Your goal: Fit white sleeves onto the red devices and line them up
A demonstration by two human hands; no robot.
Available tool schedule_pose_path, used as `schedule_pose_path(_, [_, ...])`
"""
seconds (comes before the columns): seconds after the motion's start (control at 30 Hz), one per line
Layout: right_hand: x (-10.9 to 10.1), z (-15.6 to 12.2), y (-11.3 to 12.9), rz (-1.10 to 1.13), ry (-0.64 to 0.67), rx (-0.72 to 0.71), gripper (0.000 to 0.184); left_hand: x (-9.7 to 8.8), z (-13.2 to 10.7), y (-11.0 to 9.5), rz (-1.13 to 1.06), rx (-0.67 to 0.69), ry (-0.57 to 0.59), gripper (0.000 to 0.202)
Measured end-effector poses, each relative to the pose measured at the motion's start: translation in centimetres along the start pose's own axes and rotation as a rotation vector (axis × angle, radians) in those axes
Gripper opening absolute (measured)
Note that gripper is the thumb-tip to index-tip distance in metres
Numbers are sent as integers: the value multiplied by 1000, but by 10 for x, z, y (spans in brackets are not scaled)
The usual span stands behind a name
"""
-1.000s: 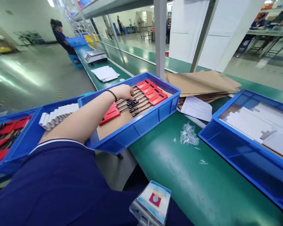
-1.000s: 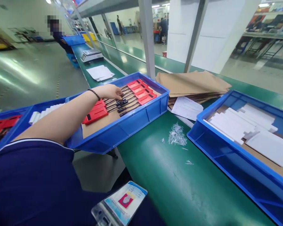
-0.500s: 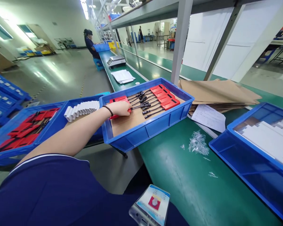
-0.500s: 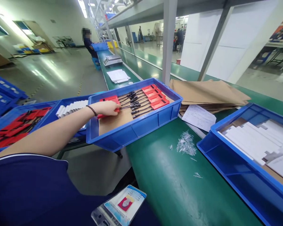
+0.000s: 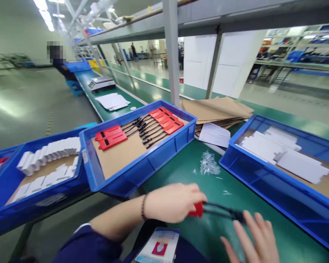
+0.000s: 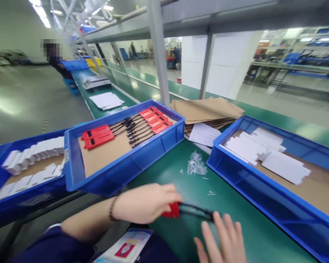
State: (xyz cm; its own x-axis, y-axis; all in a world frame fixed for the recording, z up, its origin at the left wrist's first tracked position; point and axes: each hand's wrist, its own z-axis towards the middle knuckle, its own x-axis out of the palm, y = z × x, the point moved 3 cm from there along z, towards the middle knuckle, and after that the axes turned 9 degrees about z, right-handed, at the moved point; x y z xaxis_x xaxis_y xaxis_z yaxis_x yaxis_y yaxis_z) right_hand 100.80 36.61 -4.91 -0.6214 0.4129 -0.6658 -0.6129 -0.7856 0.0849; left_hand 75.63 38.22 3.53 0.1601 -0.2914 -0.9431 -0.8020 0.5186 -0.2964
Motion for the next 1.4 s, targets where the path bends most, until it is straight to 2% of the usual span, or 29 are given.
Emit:
schedule_pose_path(0.07, [8, 4, 7, 45, 157, -117, 86, 23, 38, -7, -242, 181, 156, 30])
schedule_pose_path(0.1, [9, 4, 7, 114, 218, -101, 85, 31, 54, -5, -415, 228, 224, 37])
schedule_pose_path(0.13, [9, 2, 6, 189, 251, -39, 85, 37, 67, -1, -574, 265, 298, 46])
schedule_pose_path(0.2, [8, -6, 0, 283, 242, 188, 82, 48, 86, 7, -960, 295, 391, 61])
schedule_pose_path(0.23, [8, -12, -2, 301, 212, 319, 77, 53, 92, 9, -1178, 297, 372, 64])
schedule_pose_path(0.27, [10, -16, -3, 315, 166, 446, 70, 59, 97, 9, -1406, 293, 294, 66])
schedule_pose_path(0.33, [19, -21, 0, 369, 73, 671, 59, 74, 103, 5, -1822, 262, 42, 69])
schedule_pose_path(0.4, [32, -17, 6, 464, 60, 805, 60, 91, 103, -4, -2023, 216, -156, 72])
schedule_pose_path(0.43, [39, -12, 9, 503, 93, 828, 64, 99, 103, -8, -2072, 168, -192, 74])
schedule_pose_path(0.53, [45, 1, 13, 511, 299, 759, 75, 110, 103, -11, -2123, -64, -225, 73])
schedule_pose_path(0.6, [37, 9, 6, 407, 350, 680, 69, 110, 104, -8, -2133, -197, -216, 73])
schedule_pose_path(0.67, [29, 20, -4, 264, 204, 611, 61, 108, 107, -8, -2157, -265, -109, 79])
schedule_pose_path(0.73, [32, 33, -8, 171, 94, 509, 74, 108, 111, -10, -2182, -267, -19, 79])
schedule_pose_path(0.77, [38, 40, -5, 167, 139, 441, 84, 108, 113, -11, -2197, -253, 4, 75])
schedule_pose_path(0.87, [60, 53, 19, 312, 411, 258, 102, 110, 117, -9, -2231, -219, 98, 70])
schedule_pose_path(0.9, [62, 54, 29, 416, 473, 196, 100, 109, 118, -5, -2242, -210, 117, 73])
schedule_pose_path(0.97, [56, 51, 42, 691, 506, 117, 80, 105, 118, 7, -2267, -207, 56, 76])
schedule_pose_path(1.03, [46, 43, 39, 862, 386, 201, 49, 98, 118, 18, -2280, -231, -60, 75])
schedule_pose_path(1.13, [39, 24, 13, 693, 108, 575, 24, 92, 118, 24, -2272, -285, -101, 73])
schedule_pose_path(1.17, [41, 17, 7, 617, 84, 681, 27, 92, 119, 23, -2274, -288, -111, 73])
schedule_pose_path(1.27, [57, 2, 5, 609, 191, 892, 61, 98, 123, 21, -2267, -292, -168, 65])
schedule_pose_path(1.3, [62, -1, 8, 664, 210, 945, 63, 102, 124, 20, -2227, -294, -195, 57])
schedule_pose_path(1.37, [70, -4, 15, 849, 195, 1041, 50, 109, 124, 19, -2067, -282, -284, 43])
schedule_pose_path(1.4, [73, -5, 19, 975, 177, 1087, 42, 112, 123, 18, -1971, -265, -330, 44])
